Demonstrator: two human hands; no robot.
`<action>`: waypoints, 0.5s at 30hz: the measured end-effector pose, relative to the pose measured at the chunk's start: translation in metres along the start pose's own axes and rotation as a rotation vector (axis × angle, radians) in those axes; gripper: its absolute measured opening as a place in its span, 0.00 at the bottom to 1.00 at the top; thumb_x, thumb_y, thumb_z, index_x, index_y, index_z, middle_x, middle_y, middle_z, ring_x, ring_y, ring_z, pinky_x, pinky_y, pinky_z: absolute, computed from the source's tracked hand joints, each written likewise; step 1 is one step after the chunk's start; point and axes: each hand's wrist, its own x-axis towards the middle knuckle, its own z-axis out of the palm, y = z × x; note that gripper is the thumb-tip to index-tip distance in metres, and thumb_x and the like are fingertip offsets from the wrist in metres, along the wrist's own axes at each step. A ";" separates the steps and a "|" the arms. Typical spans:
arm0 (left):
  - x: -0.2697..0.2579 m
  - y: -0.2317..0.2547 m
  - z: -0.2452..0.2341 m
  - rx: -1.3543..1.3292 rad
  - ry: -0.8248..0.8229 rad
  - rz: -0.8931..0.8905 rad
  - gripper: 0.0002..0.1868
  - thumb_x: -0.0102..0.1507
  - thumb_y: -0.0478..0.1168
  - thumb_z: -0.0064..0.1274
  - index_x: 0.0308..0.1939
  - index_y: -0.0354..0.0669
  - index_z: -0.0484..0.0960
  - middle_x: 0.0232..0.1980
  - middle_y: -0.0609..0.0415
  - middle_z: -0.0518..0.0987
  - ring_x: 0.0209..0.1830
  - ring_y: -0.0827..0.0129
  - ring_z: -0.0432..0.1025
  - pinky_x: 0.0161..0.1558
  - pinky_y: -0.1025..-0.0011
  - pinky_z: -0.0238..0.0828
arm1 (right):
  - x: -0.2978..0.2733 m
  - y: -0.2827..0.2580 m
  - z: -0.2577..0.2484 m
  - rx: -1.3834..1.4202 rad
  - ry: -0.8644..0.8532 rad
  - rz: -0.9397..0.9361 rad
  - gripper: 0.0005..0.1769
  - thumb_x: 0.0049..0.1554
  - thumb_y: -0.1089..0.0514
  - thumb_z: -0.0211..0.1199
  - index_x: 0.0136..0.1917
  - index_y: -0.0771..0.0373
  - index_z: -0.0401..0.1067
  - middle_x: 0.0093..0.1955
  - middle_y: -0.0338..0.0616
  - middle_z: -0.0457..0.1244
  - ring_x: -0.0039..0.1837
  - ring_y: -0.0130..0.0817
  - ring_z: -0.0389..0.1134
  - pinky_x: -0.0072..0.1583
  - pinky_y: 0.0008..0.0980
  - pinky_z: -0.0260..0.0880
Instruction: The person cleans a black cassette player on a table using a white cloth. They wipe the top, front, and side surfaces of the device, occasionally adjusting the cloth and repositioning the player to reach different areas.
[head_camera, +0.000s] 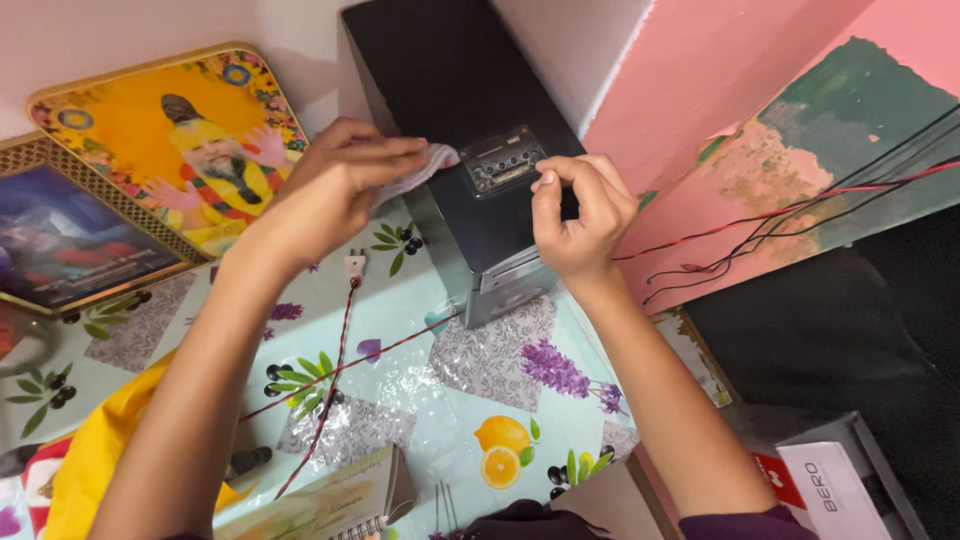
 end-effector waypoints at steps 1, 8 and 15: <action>0.001 0.004 0.000 0.020 -0.004 -0.008 0.35 0.51 0.21 0.49 0.62 0.45 0.82 0.68 0.56 0.79 0.60 0.49 0.69 0.64 0.59 0.66 | -0.001 0.000 -0.001 -0.007 -0.004 -0.004 0.04 0.59 0.71 0.59 0.46 0.70 0.75 0.37 0.45 0.68 0.41 0.34 0.70 0.45 0.31 0.69; 0.018 -0.007 0.008 0.043 -0.046 0.006 0.26 0.60 0.29 0.54 0.62 0.47 0.83 0.70 0.58 0.77 0.59 0.50 0.67 0.64 0.59 0.65 | 0.000 0.001 -0.001 0.016 -0.006 0.009 0.04 0.60 0.71 0.59 0.47 0.70 0.75 0.38 0.47 0.68 0.40 0.32 0.70 0.43 0.30 0.69; 0.043 -0.025 0.018 -0.035 -0.173 -0.036 0.22 0.63 0.39 0.54 0.62 0.59 0.84 0.73 0.62 0.74 0.64 0.52 0.63 0.69 0.56 0.57 | 0.000 0.003 -0.002 -0.010 -0.021 -0.033 0.04 0.60 0.71 0.59 0.46 0.70 0.75 0.37 0.45 0.68 0.41 0.34 0.70 0.44 0.31 0.69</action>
